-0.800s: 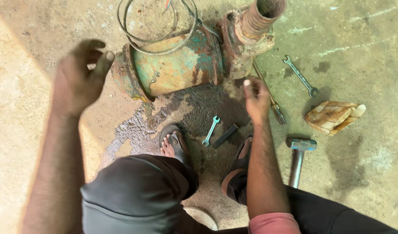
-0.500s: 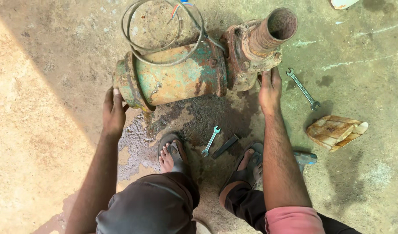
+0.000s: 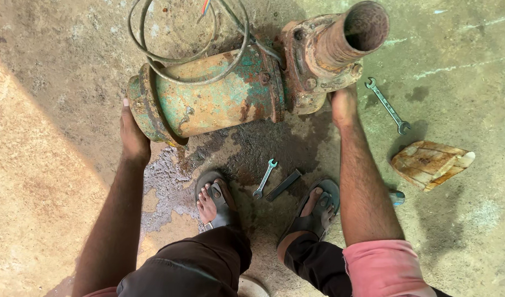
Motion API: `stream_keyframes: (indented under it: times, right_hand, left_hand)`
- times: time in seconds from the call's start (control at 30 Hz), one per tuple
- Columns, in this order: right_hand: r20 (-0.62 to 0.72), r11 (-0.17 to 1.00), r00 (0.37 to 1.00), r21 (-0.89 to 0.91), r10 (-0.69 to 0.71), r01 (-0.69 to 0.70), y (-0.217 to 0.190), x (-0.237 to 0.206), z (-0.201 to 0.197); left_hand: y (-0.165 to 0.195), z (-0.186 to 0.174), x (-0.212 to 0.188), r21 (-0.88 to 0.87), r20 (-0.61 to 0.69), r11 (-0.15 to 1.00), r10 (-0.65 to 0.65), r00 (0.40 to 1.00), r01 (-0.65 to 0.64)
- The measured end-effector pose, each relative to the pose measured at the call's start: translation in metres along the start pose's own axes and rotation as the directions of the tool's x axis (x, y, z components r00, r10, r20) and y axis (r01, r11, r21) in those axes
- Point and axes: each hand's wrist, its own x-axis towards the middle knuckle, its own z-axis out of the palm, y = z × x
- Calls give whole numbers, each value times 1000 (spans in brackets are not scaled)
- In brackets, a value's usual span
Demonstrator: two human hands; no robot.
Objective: The person disassembles a rusty water pump by loosening bolts with a wrench and hammer, then separates the pump housing from the motor. They manipulate the components on a concrete floor and reposition the parts for further work.
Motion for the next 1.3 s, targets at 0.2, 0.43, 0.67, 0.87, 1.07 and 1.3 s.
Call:
stream_keyframes:
  times: [0.2, 0.43, 0.67, 0.87, 1.07, 1.3]
  right_hand:
    - [162, 920, 977, 387, -135, 63, 3, 5, -4]
    - [184, 829, 976, 559, -117, -6, -4, -5, 2]
    - [-10, 974, 976, 51, -219, 219, 21, -1, -3]
    - [-98, 943, 948, 109, -304, 313, 13, -8, 11]
    - [-138, 936, 972, 273, -189, 221, 13, -22, 15]
    - [-228, 954, 972, 299, 53, 18, 61, -69, -6]
  left_hand:
    - [-5, -7, 3, -8, 41, 997, 75, 996, -75]
    - [-19, -16, 3, 258, -158, 962, 130, 979, -87]
    - [-15, -15, 2, 549, -33, 807, 283, 959, -219]
    - [7, -14, 2, 527, -99, 846, -30, 995, 78]
    - [17, -10, 6, 489, -6, 870, 79, 997, -66]
    - [-12, -32, -32, 379, -16, 924, -55, 998, 58]
